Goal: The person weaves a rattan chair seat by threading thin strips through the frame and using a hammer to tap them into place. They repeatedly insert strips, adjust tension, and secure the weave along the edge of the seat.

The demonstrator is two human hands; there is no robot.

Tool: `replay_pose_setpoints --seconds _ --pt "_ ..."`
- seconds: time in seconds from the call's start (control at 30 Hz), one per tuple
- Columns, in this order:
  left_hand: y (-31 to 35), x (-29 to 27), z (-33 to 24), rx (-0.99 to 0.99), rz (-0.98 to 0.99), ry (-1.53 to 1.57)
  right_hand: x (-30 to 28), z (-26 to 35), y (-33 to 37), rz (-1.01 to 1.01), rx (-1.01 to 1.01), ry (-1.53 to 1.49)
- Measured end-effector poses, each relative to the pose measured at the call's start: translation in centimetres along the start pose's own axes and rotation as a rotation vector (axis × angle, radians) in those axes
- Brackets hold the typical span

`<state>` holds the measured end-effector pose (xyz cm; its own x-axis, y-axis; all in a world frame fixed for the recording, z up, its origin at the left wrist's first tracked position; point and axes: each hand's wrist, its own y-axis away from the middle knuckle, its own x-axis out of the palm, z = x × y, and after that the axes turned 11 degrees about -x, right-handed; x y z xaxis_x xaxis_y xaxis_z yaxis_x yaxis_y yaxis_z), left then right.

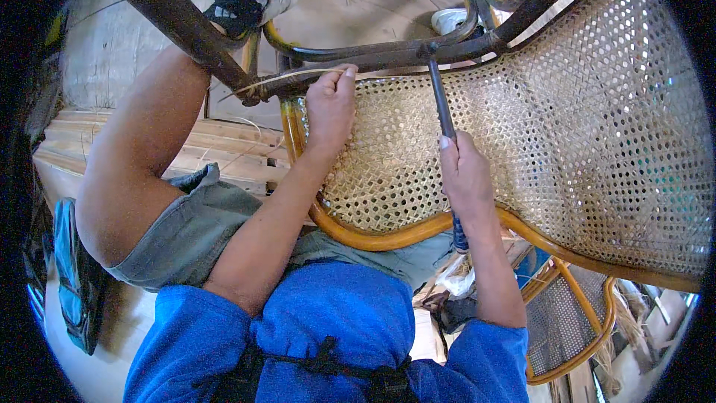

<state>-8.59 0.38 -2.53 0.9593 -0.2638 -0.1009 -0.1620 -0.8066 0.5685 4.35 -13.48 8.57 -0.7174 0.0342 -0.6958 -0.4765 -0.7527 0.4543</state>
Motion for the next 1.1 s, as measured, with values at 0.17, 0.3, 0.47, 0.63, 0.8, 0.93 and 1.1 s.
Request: replay_pose_setpoints --seconds 0.17,0.3,0.47,0.63,0.8,0.93,1.1 --pt "0.3 -0.2 -1.0 -0.090 0.041 0.013 -0.2 1.3 -0.8 0.136 0.230 0.040" --pt "-0.1 -0.1 -0.1 0.017 0.008 -0.034 0.5 0.5 -0.2 -0.006 0.052 0.016" --pt "-0.1 -0.3 0.1 -0.041 0.011 -0.096 -0.5 2.0 -1.1 0.137 0.272 -0.023" --pt "0.3 -0.5 -1.4 0.005 0.032 -0.052 0.8 -0.7 -1.1 0.179 0.155 0.056" --pt "0.8 -1.4 0.1 -0.153 0.181 -0.080 -2.0 1.0 -0.5 0.096 0.088 0.496" --pt "3.6 -2.7 -2.5 -0.679 0.704 0.319 -2.8 -1.2 0.0 -0.063 -0.054 0.768" --pt "4.3 -1.8 -2.8 -0.814 1.129 0.768 -2.4 -1.8 -0.2 -0.371 -0.356 0.722"
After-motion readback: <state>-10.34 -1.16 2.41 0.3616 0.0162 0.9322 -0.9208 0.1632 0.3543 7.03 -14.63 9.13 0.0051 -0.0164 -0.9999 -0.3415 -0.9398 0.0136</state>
